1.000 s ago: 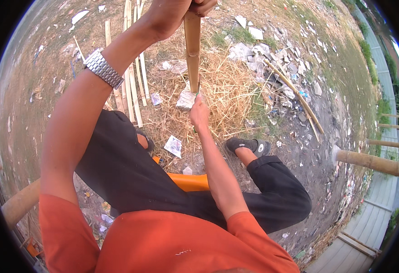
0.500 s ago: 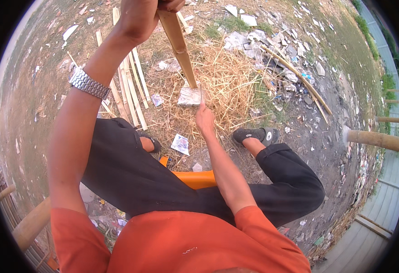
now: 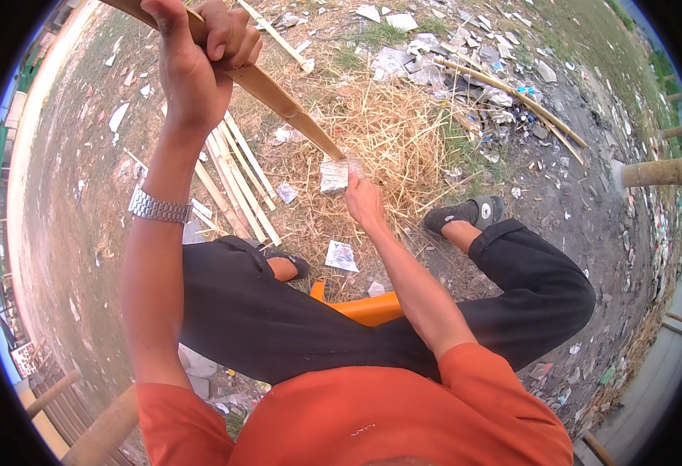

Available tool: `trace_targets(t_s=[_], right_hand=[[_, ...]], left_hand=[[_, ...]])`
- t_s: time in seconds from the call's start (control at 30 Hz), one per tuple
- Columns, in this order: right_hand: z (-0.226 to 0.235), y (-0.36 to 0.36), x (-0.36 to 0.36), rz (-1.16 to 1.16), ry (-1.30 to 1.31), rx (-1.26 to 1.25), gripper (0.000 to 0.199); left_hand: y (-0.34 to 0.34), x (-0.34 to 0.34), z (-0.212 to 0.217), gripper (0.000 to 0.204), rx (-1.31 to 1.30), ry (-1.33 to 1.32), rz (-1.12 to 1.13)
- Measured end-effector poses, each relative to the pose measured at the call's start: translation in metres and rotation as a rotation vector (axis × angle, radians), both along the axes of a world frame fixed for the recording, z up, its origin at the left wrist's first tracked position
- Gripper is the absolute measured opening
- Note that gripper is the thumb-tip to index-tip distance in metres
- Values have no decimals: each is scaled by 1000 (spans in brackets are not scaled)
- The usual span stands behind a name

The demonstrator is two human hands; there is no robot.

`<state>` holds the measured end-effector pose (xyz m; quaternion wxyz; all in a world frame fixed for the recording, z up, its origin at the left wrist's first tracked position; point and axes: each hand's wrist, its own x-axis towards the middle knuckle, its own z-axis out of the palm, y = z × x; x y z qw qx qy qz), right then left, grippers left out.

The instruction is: The person sits on a small stool outdoors and uses a small knife to shave a long, thin piece of bamboo. They hold the bamboo with their left hand and carefully scrape the surface with the knife in their right hand, creating thin shavings.

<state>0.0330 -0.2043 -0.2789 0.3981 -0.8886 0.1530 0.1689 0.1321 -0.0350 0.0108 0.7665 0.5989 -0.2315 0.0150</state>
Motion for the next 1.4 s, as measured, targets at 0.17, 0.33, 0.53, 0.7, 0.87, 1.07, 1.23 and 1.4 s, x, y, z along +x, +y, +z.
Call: trace_targets(t_s=[0.17,0.33,0.53,0.7,0.87,1.07,1.23,1.4], right_hand=[[84,25,1,-30,-327,308,53],[117,32,-14,-14,-410,320,48],[96,41,-14,-54,-549,166,49],[78,35,-26,1,-610,236,49],[97,29,-47,-47,-673,439,49],[128,33,-39,-14,-404,429,60],[108,38,-38,-32,-204,301,67],[92,19,-33,-53,-117,323,68]], left_hand=[[9,0,-3,72,11,-2,-246],[5,-11,-1,74,20,-16,-228],[18,-23,-4,74,-39,36,-125],[18,-48,-6,75,-42,13,-136],[26,-74,-16,77,-63,-4,-85],[34,-80,-18,78,-116,-12,-39],[22,-77,-20,78,-131,-2,-24],[23,-75,-19,78,-151,-44,-35]])
